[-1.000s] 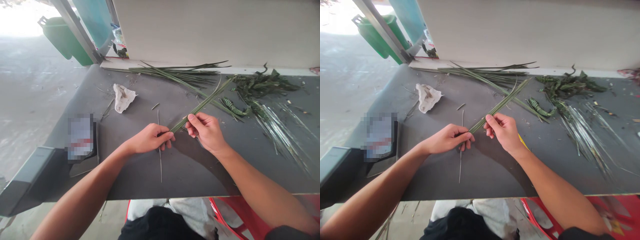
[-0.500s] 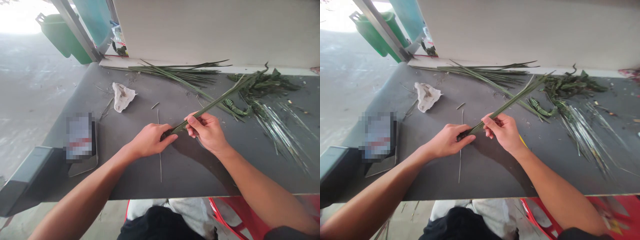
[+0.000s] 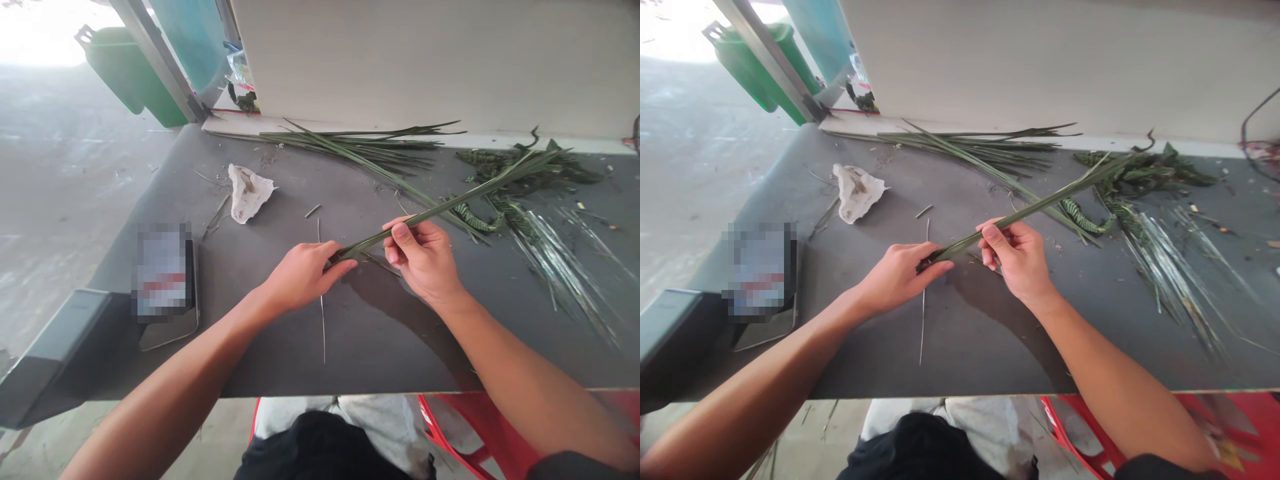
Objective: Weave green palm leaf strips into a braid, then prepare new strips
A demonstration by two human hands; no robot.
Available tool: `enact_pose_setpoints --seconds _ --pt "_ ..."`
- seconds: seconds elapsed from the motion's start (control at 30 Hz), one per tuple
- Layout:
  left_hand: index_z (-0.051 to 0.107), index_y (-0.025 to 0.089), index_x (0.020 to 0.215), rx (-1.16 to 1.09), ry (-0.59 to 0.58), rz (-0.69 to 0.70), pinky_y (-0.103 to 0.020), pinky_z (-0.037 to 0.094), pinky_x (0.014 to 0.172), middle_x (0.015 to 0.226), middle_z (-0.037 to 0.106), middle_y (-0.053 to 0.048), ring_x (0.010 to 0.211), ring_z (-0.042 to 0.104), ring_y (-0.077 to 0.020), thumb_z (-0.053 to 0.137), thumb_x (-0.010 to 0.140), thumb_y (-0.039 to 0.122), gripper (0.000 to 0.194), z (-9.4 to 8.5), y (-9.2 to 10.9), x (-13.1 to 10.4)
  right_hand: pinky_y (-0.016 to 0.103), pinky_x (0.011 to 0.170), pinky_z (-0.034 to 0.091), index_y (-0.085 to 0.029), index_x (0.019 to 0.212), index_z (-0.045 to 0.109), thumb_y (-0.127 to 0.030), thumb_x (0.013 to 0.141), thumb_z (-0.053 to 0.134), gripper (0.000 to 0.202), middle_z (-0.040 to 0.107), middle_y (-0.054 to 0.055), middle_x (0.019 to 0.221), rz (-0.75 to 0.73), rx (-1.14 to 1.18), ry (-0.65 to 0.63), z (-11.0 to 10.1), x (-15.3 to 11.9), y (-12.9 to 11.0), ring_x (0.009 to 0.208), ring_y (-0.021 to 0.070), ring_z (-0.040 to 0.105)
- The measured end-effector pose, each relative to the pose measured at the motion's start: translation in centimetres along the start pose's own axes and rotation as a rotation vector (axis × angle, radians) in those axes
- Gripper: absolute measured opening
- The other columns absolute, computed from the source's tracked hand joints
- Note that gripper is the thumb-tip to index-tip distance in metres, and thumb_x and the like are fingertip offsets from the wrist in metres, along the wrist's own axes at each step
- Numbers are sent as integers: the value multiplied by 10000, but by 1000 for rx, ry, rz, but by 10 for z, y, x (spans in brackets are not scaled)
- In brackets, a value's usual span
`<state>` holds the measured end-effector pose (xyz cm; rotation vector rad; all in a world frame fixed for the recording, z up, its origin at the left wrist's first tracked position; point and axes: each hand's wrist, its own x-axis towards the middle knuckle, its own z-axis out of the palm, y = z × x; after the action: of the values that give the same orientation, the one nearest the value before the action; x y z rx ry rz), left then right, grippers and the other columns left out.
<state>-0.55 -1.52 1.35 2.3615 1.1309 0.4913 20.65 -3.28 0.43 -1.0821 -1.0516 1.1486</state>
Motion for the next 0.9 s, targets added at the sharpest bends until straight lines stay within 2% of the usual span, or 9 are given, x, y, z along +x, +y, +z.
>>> enact_pose_setpoints --seconds 0.1,0.2,0.27,0.37,0.5,0.57,0.7,0.9 --pt "647 178 1033 -58 17 -4 -253 464 643 832 716 -22 680 646 -142 569 977 451 290 0 -1 -1 240 387 359 -239 809 712 -543 747 825 331 617 -24 622 -7 -3 14 0 1 -1 439 83 508" --pt "524 200 1333 -119 107 3 -253 522 696 1129 724 -57 828 694 -146 631 946 409 453 3 -5 -2 245 394 341 -242 813 714 -499 752 836 291 614 -24 629 -29 49 44 -3 4 -1 448 81 498" --pt "479 221 1385 -112 186 28 -243 533 696 1206 700 -62 876 699 -142 660 932 365 508 4 -7 -4 248 398 321 -244 816 713 -470 763 833 261 611 -22 638 -46 80 72 -6 6 0 455 80 487" --pt "562 216 1269 -67 259 85 -235 536 713 1141 713 -47 899 695 -139 668 935 299 360 4 -10 -4 254 406 294 -245 810 704 -465 766 827 256 600 -16 648 -45 91 108 -9 9 2 463 80 464" --pt "649 175 1012 -10 243 143 -254 550 744 1197 708 -85 881 698 -143 652 949 294 134 5 -14 -3 246 412 274 -244 816 674 -497 775 810 290 575 -21 650 -33 71 109 -10 12 4 470 76 441" --pt "669 171 960 25 219 166 -266 554 750 1201 713 -97 908 710 -163 643 958 330 161 6 -16 -3 243 414 269 -243 810 660 -521 775 802 313 569 -26 644 -26 58 115 -11 12 4 469 76 433" --pt "694 174 1022 37 149 238 -291 555 850 1150 738 -89 1010 714 -190 590 991 374 227 6 -19 -2 237 413 257 -239 776 666 -519 736 834 329 562 -27 623 -6 92 129 -12 14 3 467 72 427" --pt "716 165 960 90 75 221 -282 543 835 1027 753 -79 957 726 -191 522 1022 386 300 4 -16 -1 225 394 261 -229 777 671 -539 725 845 360 557 -38 611 -6 98 121 -11 14 4 448 57 423"
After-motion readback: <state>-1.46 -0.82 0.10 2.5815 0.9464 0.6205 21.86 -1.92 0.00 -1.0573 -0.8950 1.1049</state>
